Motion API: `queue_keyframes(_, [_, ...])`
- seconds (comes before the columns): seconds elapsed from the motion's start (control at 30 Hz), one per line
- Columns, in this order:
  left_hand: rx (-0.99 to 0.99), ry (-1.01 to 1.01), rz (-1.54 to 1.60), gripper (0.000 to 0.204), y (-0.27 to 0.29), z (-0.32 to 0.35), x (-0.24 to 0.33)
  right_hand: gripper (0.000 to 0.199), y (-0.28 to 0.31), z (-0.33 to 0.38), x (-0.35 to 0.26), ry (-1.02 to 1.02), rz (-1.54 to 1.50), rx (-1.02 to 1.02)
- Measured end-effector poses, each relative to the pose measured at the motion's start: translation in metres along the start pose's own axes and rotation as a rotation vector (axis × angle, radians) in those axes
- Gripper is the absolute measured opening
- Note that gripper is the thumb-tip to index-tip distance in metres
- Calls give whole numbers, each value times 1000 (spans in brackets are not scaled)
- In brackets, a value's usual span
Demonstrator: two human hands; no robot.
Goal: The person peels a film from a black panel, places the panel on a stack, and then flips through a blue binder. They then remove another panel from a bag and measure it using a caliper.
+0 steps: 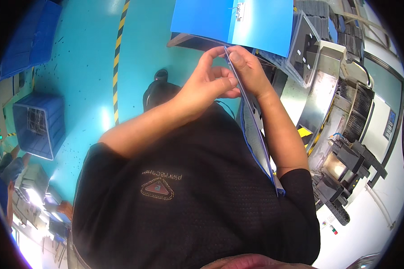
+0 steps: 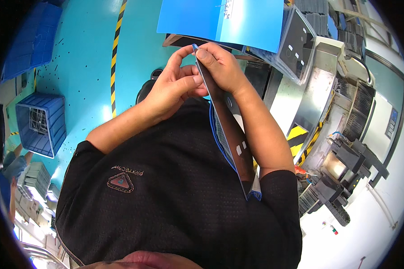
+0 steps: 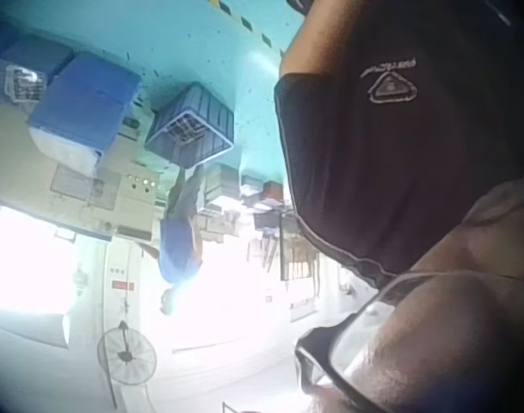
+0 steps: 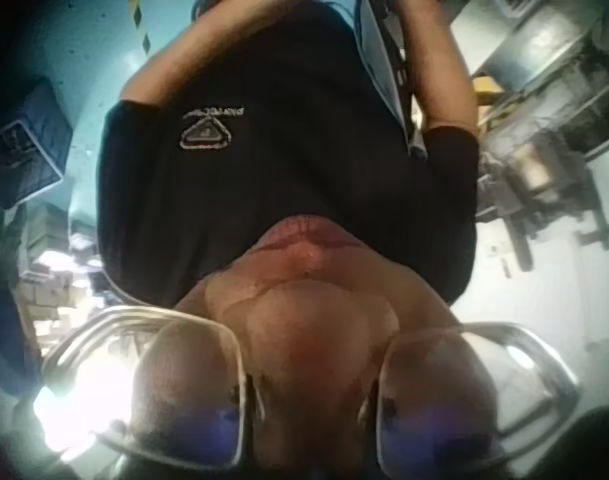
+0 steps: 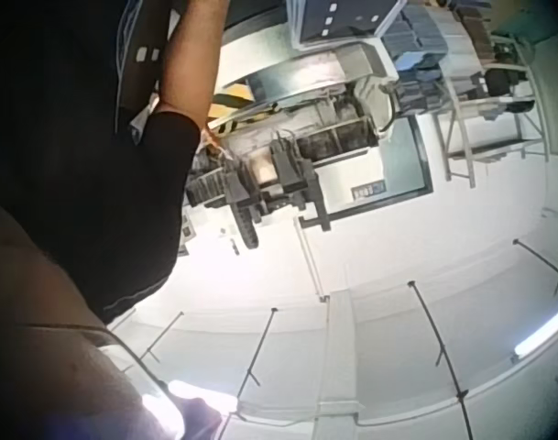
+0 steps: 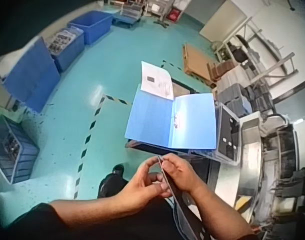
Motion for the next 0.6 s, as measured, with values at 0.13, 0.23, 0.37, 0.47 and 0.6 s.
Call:
queue_keyframes(0.13, [-11,-1,-9,74,-1,0,2,40,-1,1,-2,11,-38,14])
queue_keyframes(0.23, [-16,-20,-28,76,-3,-1,4,41,0,0,-1,-15,-91,38])
queue_keyframes(0.37, [-17,-35,-56,79,-5,-1,7,41,1,0,-5,3,-88,33])
queue_keyframes(0.47, [-29,-61,-68,83,-7,-1,8,43,3,1,-3,-15,-78,32])
queue_keyframes(0.6, [-44,-67,-77,85,-8,-2,6,45,2,1,-1,-23,-100,36])
Point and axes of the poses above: each hand's wrist, its own z-axis away from the middle knuckle, its own y-axis out of the back of the hand, x = y × z, the point moved 9 cm from there along -z, towards the middle knuckle, and after that the axes turned 2 degrees about -z, right-handed, at the moved point
